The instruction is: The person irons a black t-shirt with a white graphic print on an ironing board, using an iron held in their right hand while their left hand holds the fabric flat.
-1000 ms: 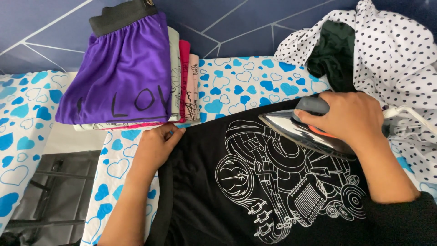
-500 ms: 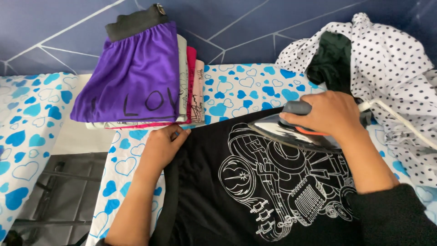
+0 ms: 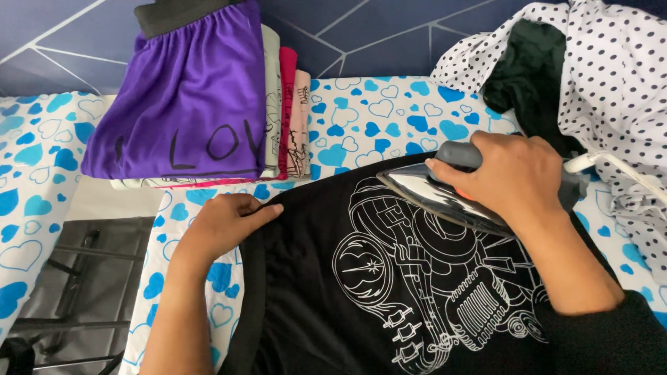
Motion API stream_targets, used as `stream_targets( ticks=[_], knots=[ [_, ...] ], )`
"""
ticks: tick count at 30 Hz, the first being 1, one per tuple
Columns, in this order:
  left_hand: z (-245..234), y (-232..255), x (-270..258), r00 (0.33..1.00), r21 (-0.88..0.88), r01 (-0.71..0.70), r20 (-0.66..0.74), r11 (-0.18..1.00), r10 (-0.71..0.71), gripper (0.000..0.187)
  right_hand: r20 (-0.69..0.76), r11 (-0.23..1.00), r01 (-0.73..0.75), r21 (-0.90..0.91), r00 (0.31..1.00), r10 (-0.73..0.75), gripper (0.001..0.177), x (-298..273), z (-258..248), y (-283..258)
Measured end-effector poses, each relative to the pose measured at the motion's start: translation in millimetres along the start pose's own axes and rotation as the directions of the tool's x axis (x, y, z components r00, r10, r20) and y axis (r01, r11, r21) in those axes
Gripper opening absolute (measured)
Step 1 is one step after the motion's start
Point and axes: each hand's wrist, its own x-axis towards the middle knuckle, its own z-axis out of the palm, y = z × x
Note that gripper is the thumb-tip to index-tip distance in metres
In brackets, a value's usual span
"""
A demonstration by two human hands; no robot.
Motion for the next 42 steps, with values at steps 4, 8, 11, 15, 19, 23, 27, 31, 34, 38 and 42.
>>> stream_targets(
  ticks=[4, 8, 11, 15, 19, 23, 27, 31, 34, 38, 42],
  knots=[
    [5.4, -22.2, 16.8, 0.993, -0.013, -0.116, 0.019, 0.993, 0.116, 0.045, 0.058, 0.985, 0.046, 0.165, 0.997, -0.057, 0.066, 2.4, -15.4, -8.8],
    [8.0, -27.1, 21.7, 0.986, -0.147, -0.166, 0.006, 0.975, 0.169, 0.049, 0.081, 0.911, 0.206, 0.358, 0.965, -0.250, 0.065, -0.1, -29.8, -20.9],
    [5.9, -25.2, 19.4, 0.989, -0.253, -0.136, 0.027, 0.958, 0.148, 0.048, -0.039, 0.853, 0.302, 0.424, 0.948, -0.317, 0.059, -2.7, -34.7, -26.2],
    [21.0, -54.5, 50.8, 0.990, -0.370, -0.138, -0.020, 0.919, 0.141, 0.030, -0.023, 0.918, 0.175, 0.356, 0.984, -0.179, 0.061, -2.3, -24.2, -34.9],
    [17.5, -43.5, 36.8, 0.988, -0.433, -0.144, -0.020, 0.890, 0.151, 0.027, -0.050, 0.944, 0.142, 0.298, 0.990, -0.133, 0.062, 0.7, -19.6, -37.9],
    [15.4, -42.8, 37.8, 0.988, -0.430, -0.149, -0.029, 0.890, 0.151, 0.025, -0.090, 0.890, 0.250, 0.381, 0.968, -0.233, 0.059, -2.6, -33.4, -39.2],
    [23.6, -61.7, 59.6, 0.990, -0.391, -0.139, -0.029, 0.910, 0.139, 0.026, -0.079, 0.836, 0.297, 0.462, 0.952, -0.294, 0.056, -10.0, -33.5, -34.5],
    [22.1, -52.8, 51.3, 0.991, -0.326, -0.130, -0.044, 0.936, 0.123, 0.030, -0.073, 0.866, 0.212, 0.453, 0.977, -0.201, 0.057, -1.0, -28.5, -40.5],
    [23.4, -45.6, 48.5, 0.985, -0.140, -0.150, -0.103, 0.979, 0.137, 0.036, -0.134, 0.927, 0.171, 0.335, 0.982, -0.132, 0.055, 2.3, -30.4, -39.5],
    [21.0, -31.9, 35.1, 0.974, 0.012, -0.166, -0.153, 0.986, 0.165, 0.037, -0.136, 0.838, 0.284, 0.467, 0.959, -0.250, 0.053, -4.9, -34.0, -35.7],
    [17.9, -24.4, 29.2, 0.965, 0.065, -0.189, -0.172, 0.980, 0.197, 0.032, -0.149, 0.838, 0.285, 0.466, 0.958, -0.244, 0.057, -4.0, -28.7, -38.8]
  ],
)
